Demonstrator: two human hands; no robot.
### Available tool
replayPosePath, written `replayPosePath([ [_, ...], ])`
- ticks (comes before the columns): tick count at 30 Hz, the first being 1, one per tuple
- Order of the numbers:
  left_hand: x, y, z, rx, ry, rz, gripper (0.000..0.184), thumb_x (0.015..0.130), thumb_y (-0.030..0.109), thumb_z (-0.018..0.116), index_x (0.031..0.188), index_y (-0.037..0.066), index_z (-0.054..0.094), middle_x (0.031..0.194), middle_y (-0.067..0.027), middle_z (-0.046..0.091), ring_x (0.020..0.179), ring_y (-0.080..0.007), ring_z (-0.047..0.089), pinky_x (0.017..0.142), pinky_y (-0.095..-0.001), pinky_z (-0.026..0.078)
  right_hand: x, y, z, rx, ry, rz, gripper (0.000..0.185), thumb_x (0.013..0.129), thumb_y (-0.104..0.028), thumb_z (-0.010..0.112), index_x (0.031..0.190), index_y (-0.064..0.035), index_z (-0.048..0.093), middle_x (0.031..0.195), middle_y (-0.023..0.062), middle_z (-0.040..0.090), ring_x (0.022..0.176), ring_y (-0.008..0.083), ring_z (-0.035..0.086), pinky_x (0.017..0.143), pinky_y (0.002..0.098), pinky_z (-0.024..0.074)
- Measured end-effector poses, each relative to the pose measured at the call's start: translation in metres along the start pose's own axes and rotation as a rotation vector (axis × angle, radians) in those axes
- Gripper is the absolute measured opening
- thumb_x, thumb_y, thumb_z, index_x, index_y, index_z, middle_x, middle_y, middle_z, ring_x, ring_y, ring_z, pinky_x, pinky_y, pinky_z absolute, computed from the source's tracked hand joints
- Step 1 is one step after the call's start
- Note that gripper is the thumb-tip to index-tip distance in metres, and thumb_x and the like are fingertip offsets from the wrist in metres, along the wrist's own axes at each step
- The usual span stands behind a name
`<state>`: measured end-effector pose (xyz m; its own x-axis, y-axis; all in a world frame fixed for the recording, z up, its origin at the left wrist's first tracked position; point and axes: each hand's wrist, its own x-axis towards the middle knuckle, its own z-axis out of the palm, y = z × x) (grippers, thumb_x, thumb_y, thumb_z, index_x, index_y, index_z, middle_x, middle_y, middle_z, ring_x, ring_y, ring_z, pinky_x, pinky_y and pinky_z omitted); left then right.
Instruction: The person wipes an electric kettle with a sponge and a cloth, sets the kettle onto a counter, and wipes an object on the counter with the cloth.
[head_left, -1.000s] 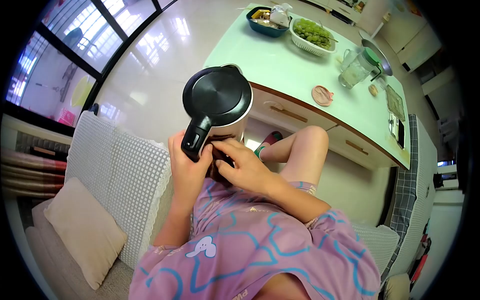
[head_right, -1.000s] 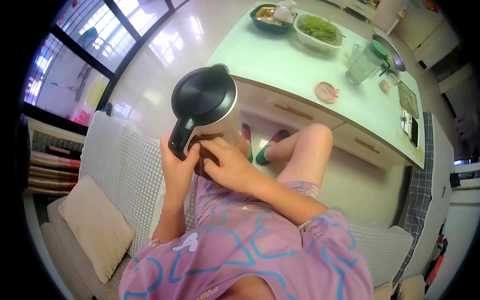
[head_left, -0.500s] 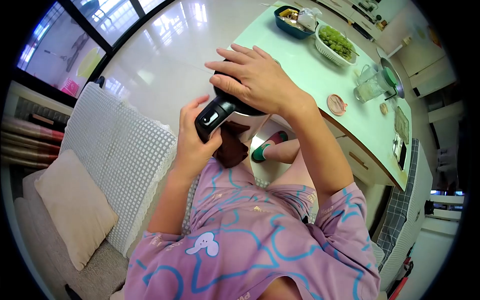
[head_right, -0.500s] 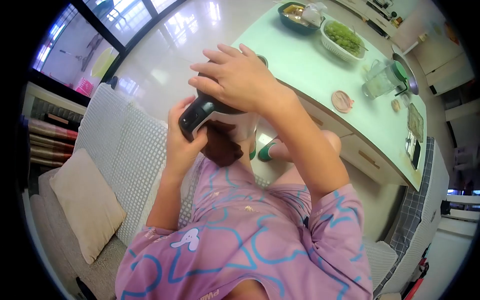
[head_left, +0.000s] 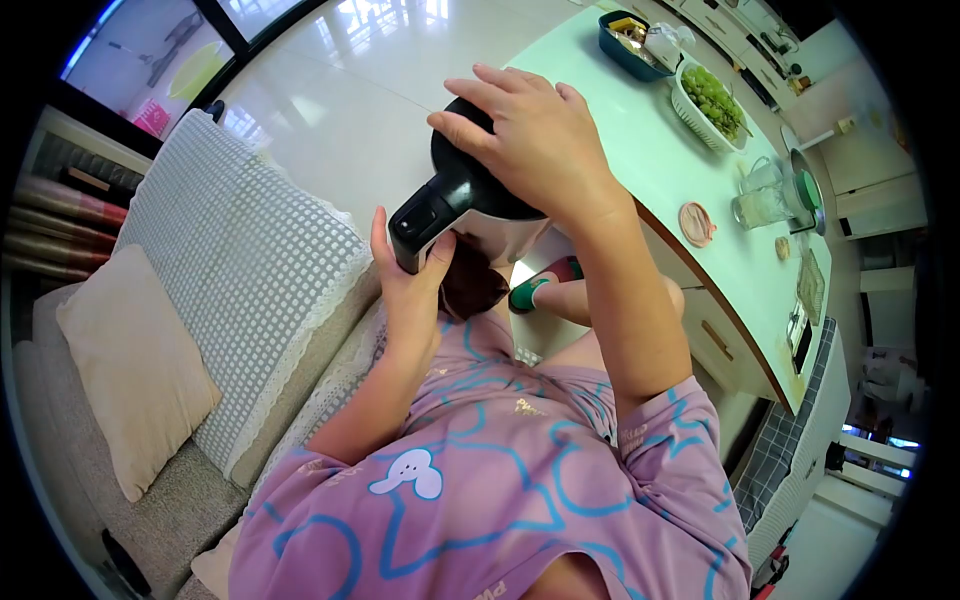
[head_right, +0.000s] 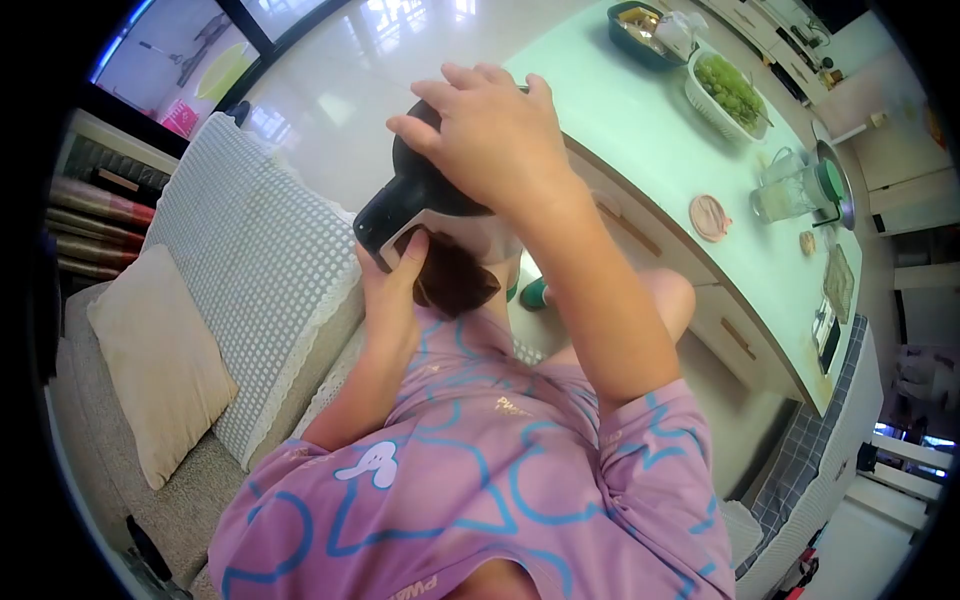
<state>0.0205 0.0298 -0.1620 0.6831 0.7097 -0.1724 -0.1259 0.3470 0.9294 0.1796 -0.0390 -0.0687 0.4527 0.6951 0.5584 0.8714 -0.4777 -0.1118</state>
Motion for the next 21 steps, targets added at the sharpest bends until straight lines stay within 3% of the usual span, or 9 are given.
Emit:
replayPosePath([
  [1,0.001,0.002,-0.002,-0.068,-0.027,-0.07,0.089,0.088,0.015,0.077,0.154,0.01,0.018,0.136,-0.0112,0.049,0.122,-0.021,0.051,0.104,-0.0353,0.042,0.001,-0.003,0.0,0.0,0.005,-0.005,0.032,0.092,-0.042,0.056,0.114,-0.0222,0.07,0.126,0.0085,0.063,0.118,0.0282,0.057,0.095,0.0571,0.0432],
  [3,0.008,0.004,-0.006,-0.073,-0.039,-0.064,0.087,0.088,0.015,0.076,0.154,0.01,0.019,0.134,-0.0104,0.051,0.121,-0.0206,0.052,0.103,-0.0351,0.042,0.004,-0.008,0.0,-0.088,-0.109,0.038,0.039,0.093,-0.043,0.056,0.122,-0.0205,0.068,0.134,0.009,0.061,0.123,0.0299,0.056,0.102,0.0467,0.0397],
  [5,0.013,0.005,-0.009,-0.075,-0.044,-0.054,0.085,0.089,0.016,0.075,0.153,0.011,0.02,0.131,-0.0096,0.053,0.121,-0.0203,0.053,0.103,-0.035,0.043,0.01,-0.009,0.003,-0.037,-0.097,0.05,0.046,0.091,-0.049,0.057,0.121,-0.0165,0.068,0.131,0.0096,0.062,0.121,0.0284,0.057,0.102,0.0459,0.039],
  [7,0.015,0.006,-0.009,-0.067,0.004,-0.113,0.073,0.091,0.018,0.074,0.148,0.011,0.029,0.133,-0.0088,0.053,0.121,-0.0196,0.053,0.102,-0.0355,0.043,0.018,-0.016,0.004,0.044,-0.094,0.204,0.052,0.09,-0.055,0.057,0.119,-0.013,0.069,0.128,0.0091,0.065,0.118,0.0266,0.059,0.1,0.0454,0.0395],
  [14,0.011,-0.006,-0.027,-0.218,-0.05,-0.262,0.056,0.09,0.011,0.071,0.137,0.009,0.04,0.129,-0.0088,0.056,0.117,-0.02,0.055,0.099,-0.0357,0.046,0.031,-0.028,0.008,0.032,-0.155,0.209,0.053,0.088,-0.056,0.059,0.116,-0.0124,0.071,0.123,0.0079,0.067,0.113,0.0267,0.061,0.093,0.0431,0.041],
  [16,0.025,-0.01,-0.051,0.141,-0.257,-0.265,0.063,0.083,0.008,0.072,0.138,0.008,0.041,0.122,-0.0088,0.06,0.113,-0.023,0.059,0.098,-0.0372,0.047,0.039,-0.028,0.001,0.011,-0.283,0.207,0.054,0.087,-0.057,0.06,0.114,-0.0115,0.071,0.118,0.009,0.069,0.109,0.0275,0.063,0.092,0.0424,0.0425],
  [17,0.032,-0.009,-0.062,0.47,-0.331,-0.176,0.068,0.077,0.012,0.072,0.138,0.005,0.042,0.119,-0.0133,0.064,0.11,-0.0272,0.062,0.097,-0.0383,0.048,0.04,-0.025,0.002,0.013,-0.278,0.211,0.054,0.087,-0.057,0.06,0.114,-0.0115,0.071,0.118,0.009,0.069,0.109,0.0275,0.063,0.092,0.0424,0.0425],
  [19,0.042,-0.015,-0.099,1.031,-0.551,-0.205,0.069,0.076,0.02,0.072,0.137,0.003,0.043,0.117,-0.02,0.065,0.109,-0.0298,0.064,0.096,-0.0376,0.048,0.039,-0.012,0.005,0.098,-0.223,0.267,0.054,0.087,-0.057,0.06,0.112,-0.0101,0.072,0.111,0.0104,0.071,0.102,0.0286,0.066,0.087,0.0424,0.0457],
  [21,0.033,0.0,-0.121,1.053,-0.468,-0.087,0.062,0.073,0.017,0.071,0.13,0.004,0.051,0.112,-0.0187,0.064,0.103,-0.0244,0.064,0.089,-0.0335,0.05,0.036,-0.004,0.011,0.075,-0.167,0.26,0.054,0.087,-0.057,0.061,0.11,-0.0091,0.073,0.105,0.0113,0.073,0.095,0.0305,0.068,0.084,0.0425,0.0483],
])
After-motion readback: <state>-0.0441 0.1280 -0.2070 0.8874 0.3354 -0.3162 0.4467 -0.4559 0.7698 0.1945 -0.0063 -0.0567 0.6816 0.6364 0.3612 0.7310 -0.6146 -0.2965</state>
